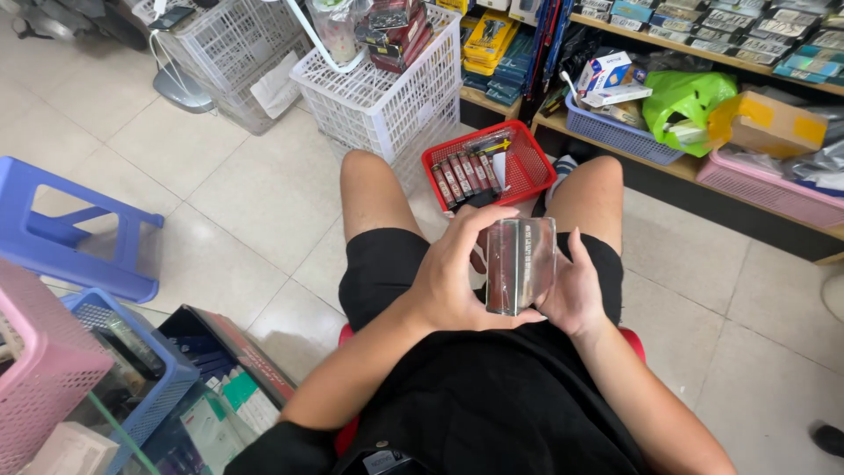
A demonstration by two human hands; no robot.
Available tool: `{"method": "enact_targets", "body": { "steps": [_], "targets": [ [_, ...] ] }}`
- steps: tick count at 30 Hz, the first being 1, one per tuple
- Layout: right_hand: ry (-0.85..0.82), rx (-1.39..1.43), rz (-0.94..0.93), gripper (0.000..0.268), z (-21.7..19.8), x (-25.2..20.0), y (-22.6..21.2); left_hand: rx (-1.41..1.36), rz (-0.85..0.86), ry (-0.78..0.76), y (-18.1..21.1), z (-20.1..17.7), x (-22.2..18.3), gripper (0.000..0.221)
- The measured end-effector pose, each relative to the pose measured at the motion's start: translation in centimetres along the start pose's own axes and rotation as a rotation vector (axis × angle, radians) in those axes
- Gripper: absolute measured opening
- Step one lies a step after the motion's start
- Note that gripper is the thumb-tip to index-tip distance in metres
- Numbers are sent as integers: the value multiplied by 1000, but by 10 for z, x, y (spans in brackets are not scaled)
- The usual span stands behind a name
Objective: The recorder is unpacking a mobile screen replacement kit and inspecting the screen.
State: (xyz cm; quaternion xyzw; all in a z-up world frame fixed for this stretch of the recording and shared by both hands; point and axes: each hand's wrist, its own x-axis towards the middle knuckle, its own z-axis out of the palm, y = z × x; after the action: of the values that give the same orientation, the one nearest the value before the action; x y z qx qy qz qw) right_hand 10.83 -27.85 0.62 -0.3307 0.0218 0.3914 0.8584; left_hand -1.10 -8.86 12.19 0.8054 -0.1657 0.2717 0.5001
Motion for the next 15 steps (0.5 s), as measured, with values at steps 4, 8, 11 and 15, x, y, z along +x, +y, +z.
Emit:
{"method": "enact_targets", "body": {
  "steps": [4, 8, 11, 15],
  "targets": [
    [-134, -13, 103, 94, -48, 15, 10, 216, 147, -147, -3, -11, 33, 107],
    [-177, 81, 25, 98, -32, 15, 8, -118, 86, -172, -10, -38, 46, 107],
    [-128, 93, 19, 100, -37, 8, 7, -232, 124, -181, -16, -46, 38, 107],
    [-261, 114, 9, 96, -85, 19, 16, -454, 67, -132, -31, -60, 28, 112]
  ]
}}
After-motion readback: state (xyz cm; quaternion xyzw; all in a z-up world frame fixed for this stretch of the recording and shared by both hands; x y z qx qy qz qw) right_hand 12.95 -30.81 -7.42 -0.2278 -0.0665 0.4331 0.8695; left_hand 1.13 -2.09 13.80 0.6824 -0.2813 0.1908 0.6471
